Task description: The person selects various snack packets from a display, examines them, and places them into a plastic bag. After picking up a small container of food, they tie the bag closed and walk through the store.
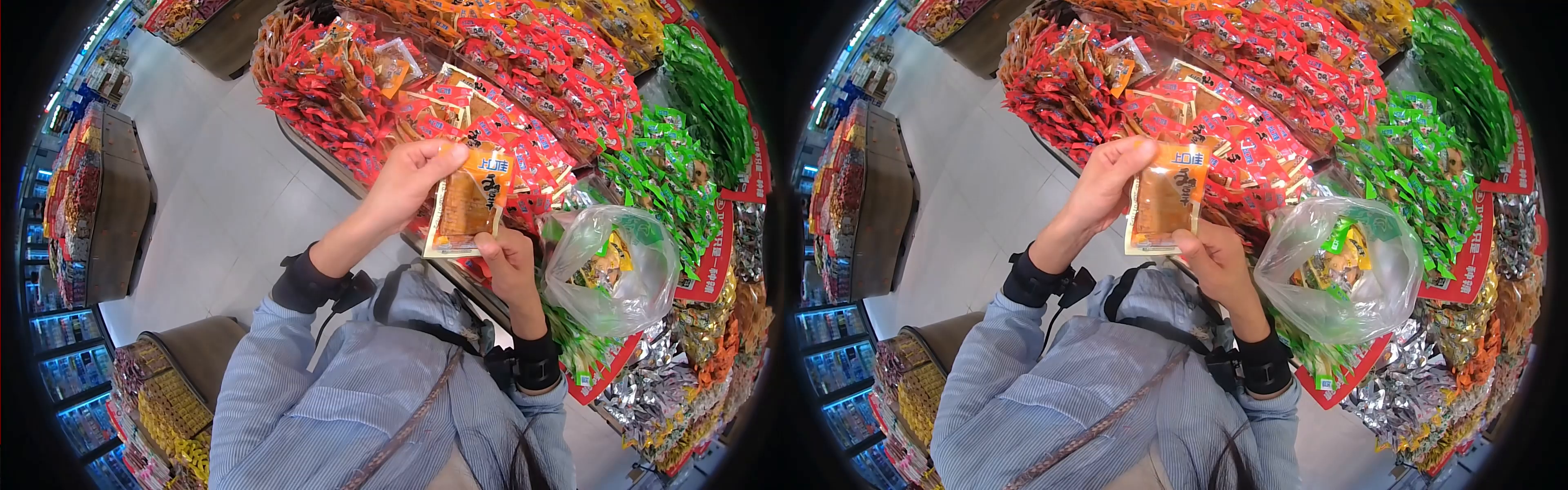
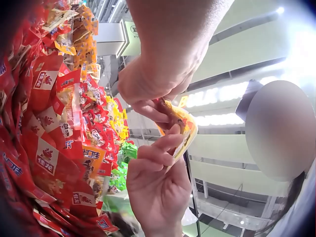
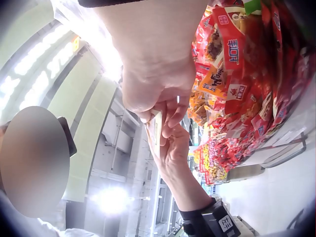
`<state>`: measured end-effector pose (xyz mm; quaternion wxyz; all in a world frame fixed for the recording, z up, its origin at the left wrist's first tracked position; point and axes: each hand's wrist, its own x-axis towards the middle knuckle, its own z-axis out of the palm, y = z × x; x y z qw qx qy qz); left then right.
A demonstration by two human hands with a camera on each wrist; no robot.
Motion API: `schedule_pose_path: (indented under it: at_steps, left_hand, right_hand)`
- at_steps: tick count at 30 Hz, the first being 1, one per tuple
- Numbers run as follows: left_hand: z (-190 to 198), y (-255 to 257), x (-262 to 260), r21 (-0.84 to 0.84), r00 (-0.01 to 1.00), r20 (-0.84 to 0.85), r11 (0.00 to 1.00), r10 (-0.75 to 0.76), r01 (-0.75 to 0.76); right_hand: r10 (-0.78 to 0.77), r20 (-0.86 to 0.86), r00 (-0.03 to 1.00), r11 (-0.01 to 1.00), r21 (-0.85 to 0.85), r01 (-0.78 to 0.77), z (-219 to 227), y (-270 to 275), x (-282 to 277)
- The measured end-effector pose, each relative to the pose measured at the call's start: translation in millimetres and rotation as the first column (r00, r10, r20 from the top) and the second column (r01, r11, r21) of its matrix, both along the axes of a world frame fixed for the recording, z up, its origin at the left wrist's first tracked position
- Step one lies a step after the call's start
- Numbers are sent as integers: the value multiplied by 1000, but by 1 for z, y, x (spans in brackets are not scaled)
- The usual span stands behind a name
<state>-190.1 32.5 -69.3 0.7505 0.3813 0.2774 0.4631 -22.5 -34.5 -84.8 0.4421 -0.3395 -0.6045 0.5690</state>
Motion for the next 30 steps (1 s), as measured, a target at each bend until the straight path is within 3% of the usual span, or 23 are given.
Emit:
schedule_pose_path:
  at_steps: [2, 5, 8, 9, 12, 13, 15, 17, 18, 20, 21, 24, 25, 30]
  left_hand:
    - [-1, 2, -2, -166, 988, 156, 985, -23, 49]
    - [0, -1, 3, -121, 984, 167, 989, -65, 86]
    - [-4, -9, 11, 148, 951, 123, 952, -285, 266]
    - [2, -9, 12, 30, 900, 240, 929, -365, 369]
    - [-7, -6, 11, 304, 847, 214, 857, -487, 416]
    - [-9, -5, 9, 282, 863, 239, 882, -446, 377]
    - [-10, -5, 3, 234, 888, 286, 925, -360, 299]
    - [-3, -6, 0, 208, 982, 123, 971, -143, 115]
    - [4, -7, -1, 208, 999, 39, 978, -28, 20]
    - [13, -8, -2, 222, 998, -28, 974, 49, -42]
    - [11, -8, -1, 229, 995, -57, 971, 85, -70]
    - [9, -9, -2, 240, 980, -130, 964, 147, -113]
    - [9, -10, -2, 240, 976, -152, 964, 158, -118]
    - [6, -14, 0, 259, 968, -152, 954, 198, -154]
  right_hand:
    - [-79, -42, 996, 996, -32, 77, -1, 0, -2]
    - [-65, -56, 996, 996, -68, 61, -4, 0, 2]
    - [19, -165, 986, 995, -97, -35, -3, 0, -3]
    - [45, -220, 974, 992, -104, -70, -2, -1, -6]
    - [241, -341, 909, 952, -99, -290, -25, 7, -3]
    - [309, -341, 888, 928, -96, -360, -25, 10, -2]
    - [205, -331, 921, 954, -145, -264, -13, 8, -6]
    - [90, -262, 961, 973, -183, -141, -6, 8, -6]
    - [-40, -295, 955, 972, -235, -32, -5, 8, -7]
    - [-295, -339, 893, 922, -345, 174, -3, 7, -8]
    - [-187, -482, 856, 947, -320, 26, -6, 12, 0]
    - [-237, -348, 907, 938, -326, 120, -5, 10, -3]
    - [-296, -245, 923, 926, -311, 214, -7, 10, -6]
    - [-328, -162, 931, 911, -314, 267, -6, 11, -11]
